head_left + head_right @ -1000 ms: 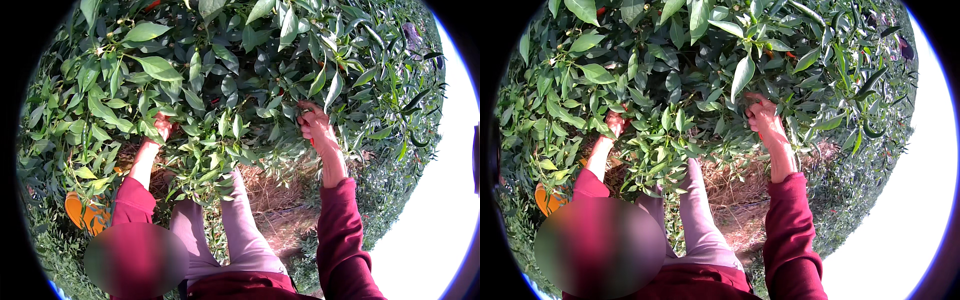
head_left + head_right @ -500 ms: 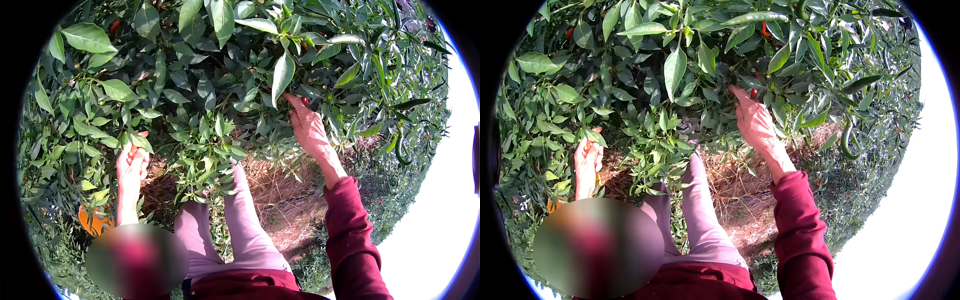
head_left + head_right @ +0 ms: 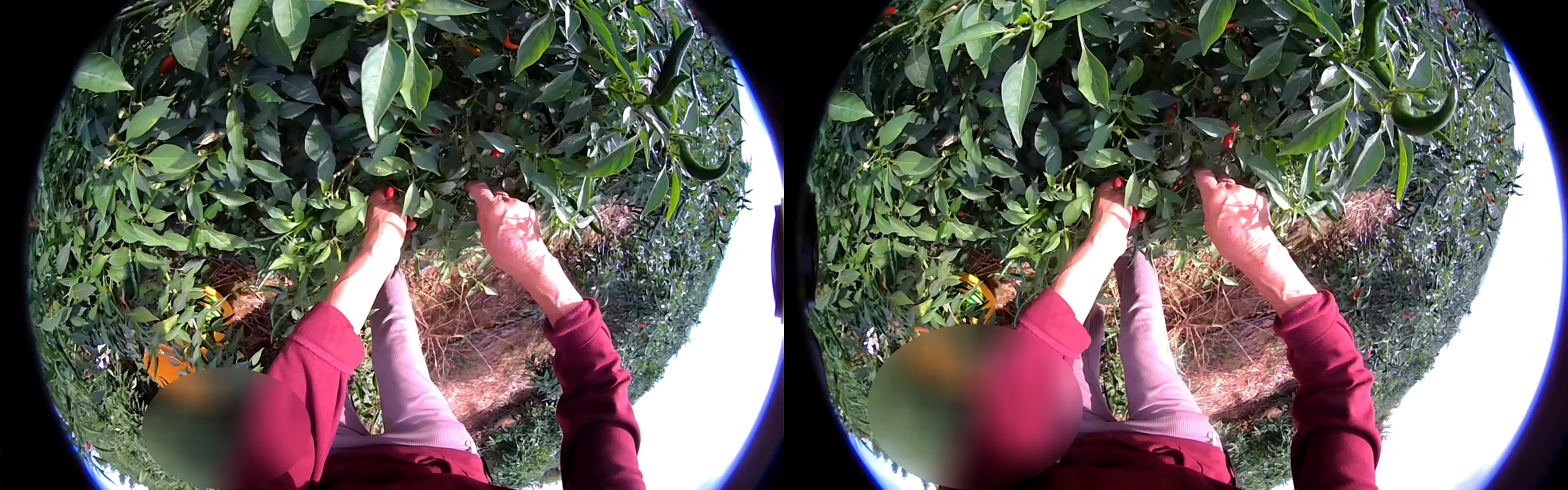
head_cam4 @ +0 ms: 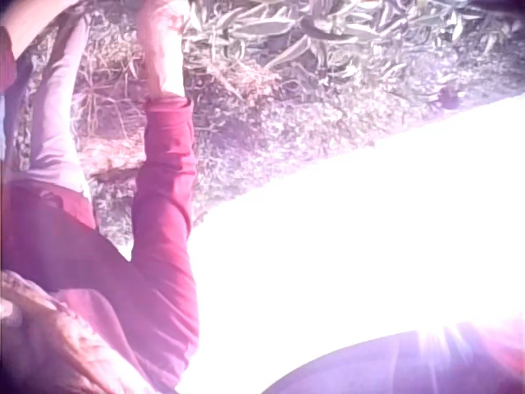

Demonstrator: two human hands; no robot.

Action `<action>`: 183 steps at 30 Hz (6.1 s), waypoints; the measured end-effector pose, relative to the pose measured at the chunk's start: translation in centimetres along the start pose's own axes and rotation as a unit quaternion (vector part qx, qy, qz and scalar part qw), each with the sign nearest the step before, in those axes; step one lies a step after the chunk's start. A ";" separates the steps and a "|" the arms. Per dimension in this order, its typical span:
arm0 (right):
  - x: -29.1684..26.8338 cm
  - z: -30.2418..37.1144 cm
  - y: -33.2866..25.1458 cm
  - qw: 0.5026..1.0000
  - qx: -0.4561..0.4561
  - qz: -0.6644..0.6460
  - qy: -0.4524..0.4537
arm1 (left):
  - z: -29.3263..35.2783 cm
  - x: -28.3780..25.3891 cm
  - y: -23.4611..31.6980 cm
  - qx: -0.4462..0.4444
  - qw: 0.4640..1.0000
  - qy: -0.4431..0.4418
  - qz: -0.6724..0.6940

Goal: The person harvests ripe red chili peppers from green plants in an outdoor field. They use both hands to pluck the peppers and place them into a yellow bucket on the ground.

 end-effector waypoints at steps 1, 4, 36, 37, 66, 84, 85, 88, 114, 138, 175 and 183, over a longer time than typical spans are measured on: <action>-0.5 -0.4 -0.3 0.994 -0.018 -0.105 0.011 | -3.2 -1.2 -0.2 0.006 0.999 -0.036 0.025; 0.4 -0.3 0.3 0.767 0.105 -0.609 -0.173 | -8.0 -1.1 -2.7 -0.027 0.974 -0.059 0.215; 8.6 0.6 11.1 0.472 0.289 -0.832 0.041 | -7.9 -6.8 -2.1 0.060 0.980 -0.128 -0.137; 8.4 0.7 10.4 0.437 0.301 -0.846 0.037 | -7.0 -7.1 -1.5 0.072 0.977 -0.124 -0.157; 13.5 0.6 11.5 0.462 0.151 -0.872 0.055 | -7.7 2.9 7.5 0.361 0.813 -0.082 -0.449; 13.4 1.5 9.6 0.300 0.205 -0.927 0.094 | -11.2 1.0 9.8 0.348 0.784 -0.065 -0.510; 13.1 1.4 9.3 0.283 0.196 -0.934 0.091 | -11.3 0.9 9.8 0.346 0.785 -0.066 -0.509; 12.6 1.0 8.6 0.237 0.174 -0.953 0.076 | -11.6 0.5 9.7 0.344 0.785 -0.065 -0.512; 12.8 0.6 8.8 0.313 0.182 -0.928 0.082 | -11.2 1.6 8.7 0.363 0.765 -0.074 -0.527; 12.2 4.9 4.8 0.268 0.282 -0.918 0.077 | -8.1 0.5 7.8 0.378 0.777 -0.071 -0.498; 4.1 8.4 -11.3 0.487 0.257 -0.822 -0.147 | 12.3 -5.3 -0.1 0.058 0.956 -0.286 -0.033; 7.3 14.0 -18.0 0.697 0.260 -0.591 -0.313 | 15.2 -11.8 -3.7 0.061 0.919 -0.389 -0.025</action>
Point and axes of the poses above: each hand's wrist, its own z-axis away from the middle knuckle, its own x-axis out of the palm, y = z × x, the point moved 7 cm from there along -z, towards the middle knuckle, and after that the axes turned 2 degrees about -y, right-handed, at the moved point
